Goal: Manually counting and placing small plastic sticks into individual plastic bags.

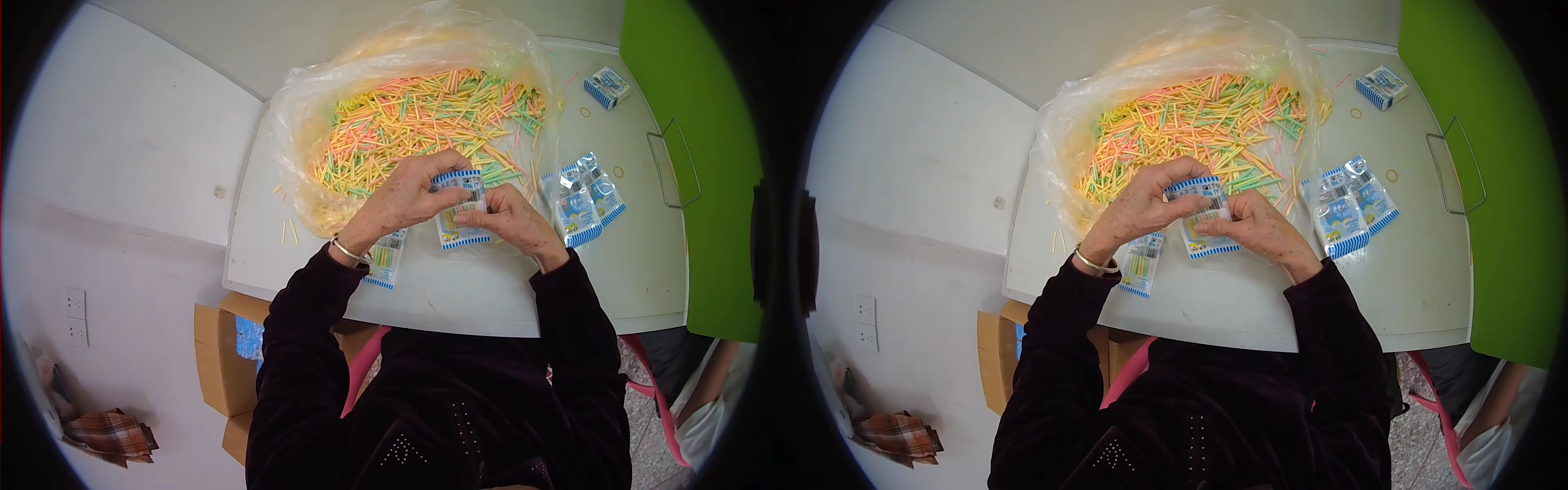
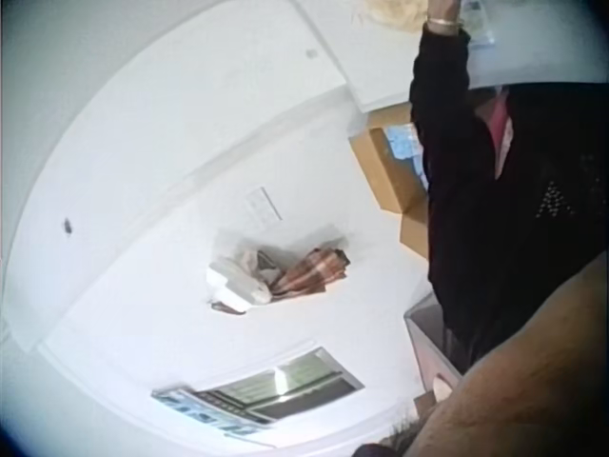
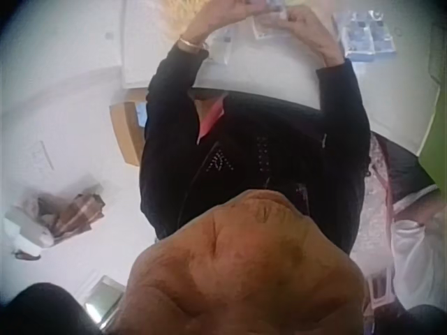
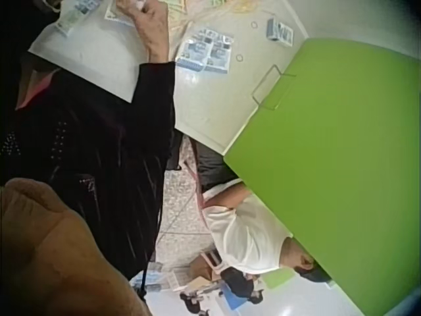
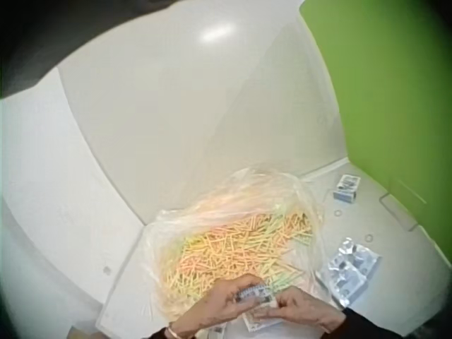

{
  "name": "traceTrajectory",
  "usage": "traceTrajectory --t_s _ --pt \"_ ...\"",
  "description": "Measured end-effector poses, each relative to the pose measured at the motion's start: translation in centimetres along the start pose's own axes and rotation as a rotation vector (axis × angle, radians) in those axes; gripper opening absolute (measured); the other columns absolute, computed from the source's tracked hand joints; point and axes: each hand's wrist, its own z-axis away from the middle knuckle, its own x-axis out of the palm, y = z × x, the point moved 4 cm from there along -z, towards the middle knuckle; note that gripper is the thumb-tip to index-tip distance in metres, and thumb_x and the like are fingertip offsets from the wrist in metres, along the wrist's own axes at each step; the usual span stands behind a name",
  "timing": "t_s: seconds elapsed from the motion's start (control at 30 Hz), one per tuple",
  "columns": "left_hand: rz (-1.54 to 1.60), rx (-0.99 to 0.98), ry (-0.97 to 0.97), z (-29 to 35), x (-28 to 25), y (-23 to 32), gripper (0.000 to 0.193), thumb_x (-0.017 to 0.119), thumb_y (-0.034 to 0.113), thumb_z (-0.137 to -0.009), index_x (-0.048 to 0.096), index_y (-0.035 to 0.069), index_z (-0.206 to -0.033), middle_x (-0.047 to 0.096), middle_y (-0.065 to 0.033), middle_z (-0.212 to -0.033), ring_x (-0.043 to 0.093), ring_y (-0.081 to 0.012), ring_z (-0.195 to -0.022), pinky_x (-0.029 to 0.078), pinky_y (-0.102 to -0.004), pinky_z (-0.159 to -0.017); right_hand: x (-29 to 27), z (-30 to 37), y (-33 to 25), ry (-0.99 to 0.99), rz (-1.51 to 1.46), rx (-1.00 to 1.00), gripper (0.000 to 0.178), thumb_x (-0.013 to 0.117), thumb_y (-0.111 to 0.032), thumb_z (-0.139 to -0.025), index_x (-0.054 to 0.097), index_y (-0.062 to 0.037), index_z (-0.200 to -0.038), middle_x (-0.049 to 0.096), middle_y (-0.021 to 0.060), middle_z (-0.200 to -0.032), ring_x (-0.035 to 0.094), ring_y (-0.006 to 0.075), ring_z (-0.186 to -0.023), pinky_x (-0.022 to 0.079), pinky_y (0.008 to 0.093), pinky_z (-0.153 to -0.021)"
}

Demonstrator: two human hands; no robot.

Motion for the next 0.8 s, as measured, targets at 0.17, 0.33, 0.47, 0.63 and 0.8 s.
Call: traceTrajectory --t_s 0.17,0.33,0.47,0.63,0.8 --pt "-0.068 0.013 -0.005 3.4 -2.3 -0.9 0.024 0.066 0.012 -0.081 0.059 0.002 -0.101 0.06 -0.003 -0.09 0.056 -0.0096 -0.083 0.046 -0.0246 -0.074 -3.4 3.8 -4.8 0.389 0.412 -0.193 0.022 0.068 -0.013 -0.078 0.062 0.0017 -0.093 0.063 0.0039 -0.085 0.057 0.0117 -0.077 0.043 0.0246 -0.072" --pt "-0.427 -0.042 -0.017 8.3 -4.9 -3.8 0.029 0.069 0.016 -0.079 0.06 0.003 -0.104 0.063 -0.0074 -0.097 0.06 -0.0214 -0.092 0.046 -0.0317 -0.082 -9.5 9.5 -3.3 0.974 1.023 -0.344 0.025 0.071 -0.014 -0.074 0.058 0.0016 -0.088 0.057 0.0095 -0.091 0.053 0.0221 -0.084 0.043 0.0306 -0.073" --pt "-0.523 0.047 0.121 7.1 -3.5 -2.6 0.032 0.07 0.017 -0.078 0.061 0.004 -0.105 0.063 -0.0093 -0.103 0.057 -0.0274 -0.099 0.044 -0.0348 -0.087 -9.7 9.7 -0.8 0.983 1.381 -0.152 0.028 0.073 -0.016 -0.071 0.056 0.001 -0.085 0.053 0.0114 -0.093 0.05 0.0278 -0.089 0.042 0.037 -0.073" --pt "-0.377 0.191 0.132 2.5 -1.2 -0.7 0.031 0.068 0.025 -0.079 0.06 0.005 -0.103 0.06 -0.0117 -0.105 0.054 -0.0304 -0.103 0.042 -0.0383 -0.089 -10.3 8.8 -0.1 0.973 1.227 -0.217 0.024 0.071 -0.013 -0.073 0.055 0.0019 -0.082 0.051 0.0121 -0.085 0.051 0.0286 -0.082 0.042 0.04 -0.069" --pt "-0.311 0.289 0.19 -1.9 1.2 1.0 0.029 0.067 0.023 -0.081 0.061 0.003 -0.101 0.062 -0.0112 -0.1 0.057 -0.0278 -0.098 0.044 -0.0356 -0.085 -11.4 9.1 0.0 0.993 1.104 -0.228 0.016 0.067 -0.007 -0.076 0.055 0.0025 -0.081 0.051 0.0128 -0.083 0.053 0.0276 -0.074 0.043 0.0377 -0.063"
